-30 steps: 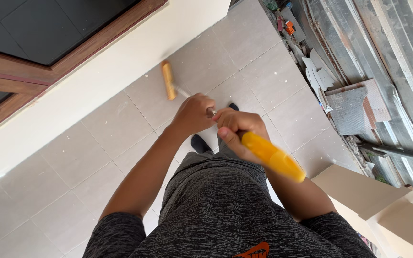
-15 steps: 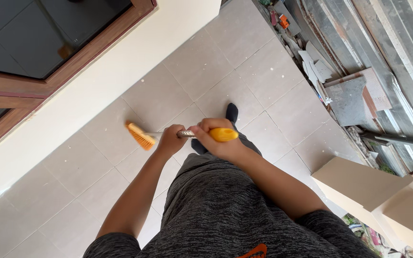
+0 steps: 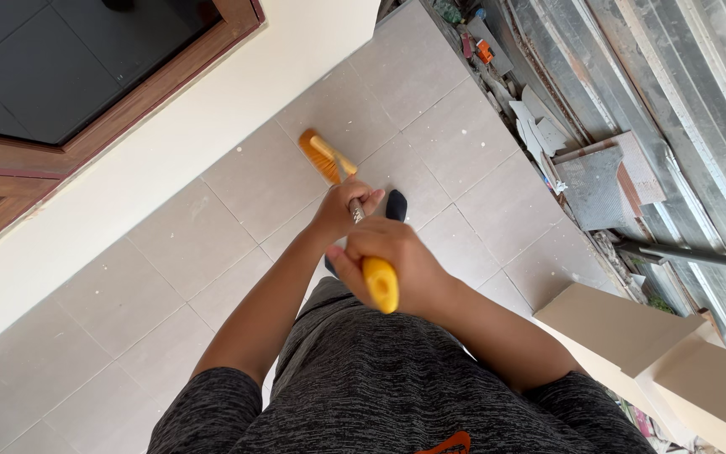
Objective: The person sweeps a tiled floor using a long-handled brush, moving the brush in back-and-forth strokes to gather debris.
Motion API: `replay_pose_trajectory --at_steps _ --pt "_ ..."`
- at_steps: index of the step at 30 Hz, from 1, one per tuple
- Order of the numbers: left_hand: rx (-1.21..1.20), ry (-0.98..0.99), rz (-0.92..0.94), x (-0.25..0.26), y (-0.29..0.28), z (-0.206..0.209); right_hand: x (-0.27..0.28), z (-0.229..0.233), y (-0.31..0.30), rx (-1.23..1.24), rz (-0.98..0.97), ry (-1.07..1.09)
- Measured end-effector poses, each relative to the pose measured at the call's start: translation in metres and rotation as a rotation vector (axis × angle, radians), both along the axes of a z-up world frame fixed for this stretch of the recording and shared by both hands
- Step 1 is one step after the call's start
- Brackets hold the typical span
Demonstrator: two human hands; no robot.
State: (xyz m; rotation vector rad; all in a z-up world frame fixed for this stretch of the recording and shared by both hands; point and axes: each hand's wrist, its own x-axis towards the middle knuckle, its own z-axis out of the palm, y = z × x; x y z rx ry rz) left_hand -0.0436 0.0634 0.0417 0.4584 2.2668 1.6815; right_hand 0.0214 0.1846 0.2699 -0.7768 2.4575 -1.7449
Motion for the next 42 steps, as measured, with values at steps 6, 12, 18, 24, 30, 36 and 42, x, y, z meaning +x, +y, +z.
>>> replay_pose_trajectory --at_steps 6,12,18,24,30,36,42 --pt "-0.122 0.0 -0.013 -0.013 -0.003 0.022 0.006 0.002 -0.006 0.025 0.005 0.116" --pt "-0.261 -0.122 -0.176 -0.001 -0.017 0.065 0.014 0.017 0.026 -0.304 0.025 0.03" --pt "-0.506 -0.133 -0.201 0.005 -0.061 0.045 -0.009 -0.042 0.035 -0.6 -0.109 -0.235" --pt "-0.776 -0.005 -0.04 0.018 -0.109 -0.032 -0.026 -0.122 0.013 -0.44 -0.07 -0.458" --pt "-0.605 -0.27 0.076 0.007 -0.084 -0.03 -0.02 -0.11 0.001 -0.294 -0.103 -0.383" --pt "-0.362 -0.176 0.013 -0.044 -0.018 -0.004 -0.042 -0.042 0.034 -0.161 -0.126 -0.193" --pt "-0.145 0.11 -0.006 -0.071 0.013 0.0 -0.048 -0.014 0.01 0.154 0.128 0.23"
